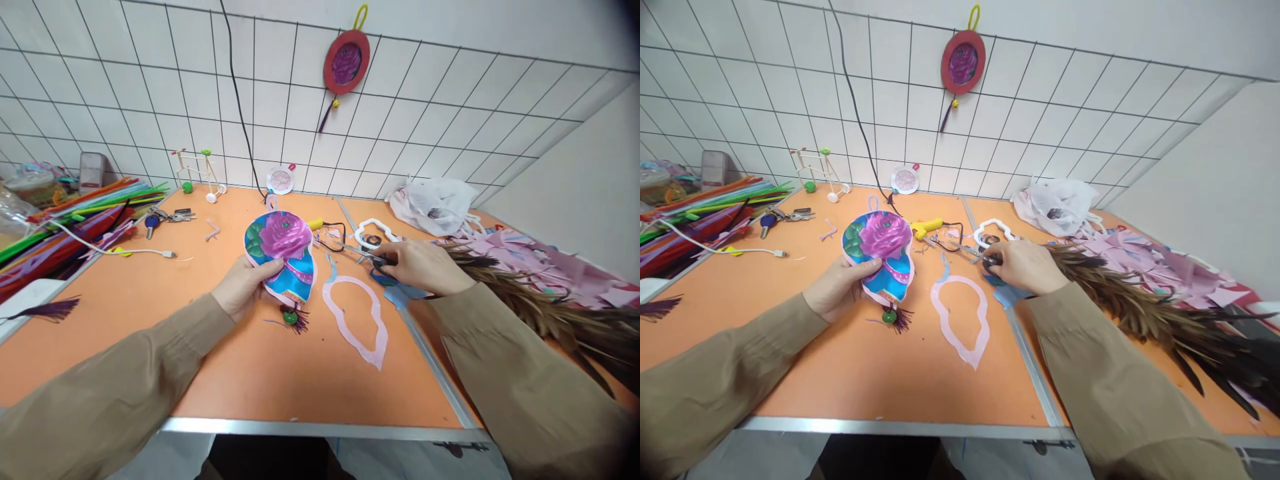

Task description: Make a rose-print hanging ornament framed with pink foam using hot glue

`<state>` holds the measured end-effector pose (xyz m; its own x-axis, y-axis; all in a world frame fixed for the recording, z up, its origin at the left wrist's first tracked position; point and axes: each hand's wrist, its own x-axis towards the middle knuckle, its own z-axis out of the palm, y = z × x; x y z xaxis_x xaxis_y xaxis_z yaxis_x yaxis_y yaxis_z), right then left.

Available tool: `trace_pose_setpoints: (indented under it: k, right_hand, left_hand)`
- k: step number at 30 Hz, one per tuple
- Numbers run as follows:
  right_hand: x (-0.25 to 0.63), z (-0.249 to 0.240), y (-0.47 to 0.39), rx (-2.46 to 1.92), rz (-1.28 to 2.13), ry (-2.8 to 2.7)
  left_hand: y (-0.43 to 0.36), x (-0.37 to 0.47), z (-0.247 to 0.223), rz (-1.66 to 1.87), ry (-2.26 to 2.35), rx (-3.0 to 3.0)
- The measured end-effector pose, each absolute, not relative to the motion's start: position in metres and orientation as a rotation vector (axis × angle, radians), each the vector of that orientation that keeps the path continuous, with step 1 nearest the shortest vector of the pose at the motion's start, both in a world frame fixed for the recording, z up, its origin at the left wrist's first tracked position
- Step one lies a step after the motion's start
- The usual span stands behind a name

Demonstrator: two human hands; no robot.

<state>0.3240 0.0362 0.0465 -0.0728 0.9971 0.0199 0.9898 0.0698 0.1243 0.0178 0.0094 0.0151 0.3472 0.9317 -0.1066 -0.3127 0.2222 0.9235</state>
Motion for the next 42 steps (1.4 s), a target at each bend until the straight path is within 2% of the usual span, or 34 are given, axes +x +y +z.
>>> trace_pose_setpoints:
  k: [10, 16, 21, 25, 26, 28, 30, 32, 34, 42]
  right_hand:
    - [0.329, 0.03, 0.042, 2.245, 0.185, 2.151]
    - [0.33, 0.022, 0.054, 2.21, -0.066, 2.172]
    - [0.345, 0.031, 0.053, 2.175, -0.483, 2.25]
    - [0.333, 0.044, 0.042, 2.349, -0.47, 2.641]
    - [0.323, 0.047, 0.038, 2.364, -0.674, 2.794]
    - [0.296, 0.05, 0.03, 2.162, -1.379, 2.92]
    - [0.266, 0.05, 0.025, 1.889, -2.0, 2.787]
    - [0.24, 0.05, 0.023, 1.717, -2.35, 2.541]
    - [0.223, 0.049, 0.026, 1.692, -2.481, 2.495]
    - [0.209, 0.046, 0.039, 1.926, -2.426, 2.742]
  left_hand:
    - [0.012, 0.014, 0.014, 1.066, 0.811, 1.002]
    - [0.007, 0.019, 0.014, 1.053, 0.81, 1.029]
    - [0.006, 0.02, 0.013, 1.044, 0.793, 1.046]
    - [0.004, 0.022, 0.013, 1.007, 0.8, 1.073]
    - [0.003, 0.022, 0.014, 1.007, 0.797, 1.077]
    - [0.002, 0.022, 0.013, 1.0, 0.791, 1.088]
    - [0.003, 0.021, 0.011, 0.955, 0.799, 1.121]
    - [0.004, 0.019, 0.008, 0.9, 0.821, 1.176]
    - [0.006, 0.018, 0.005, 0.874, 0.836, 1.226]
    - [0.008, 0.015, 0.011, 0.858, 0.82, 1.224]
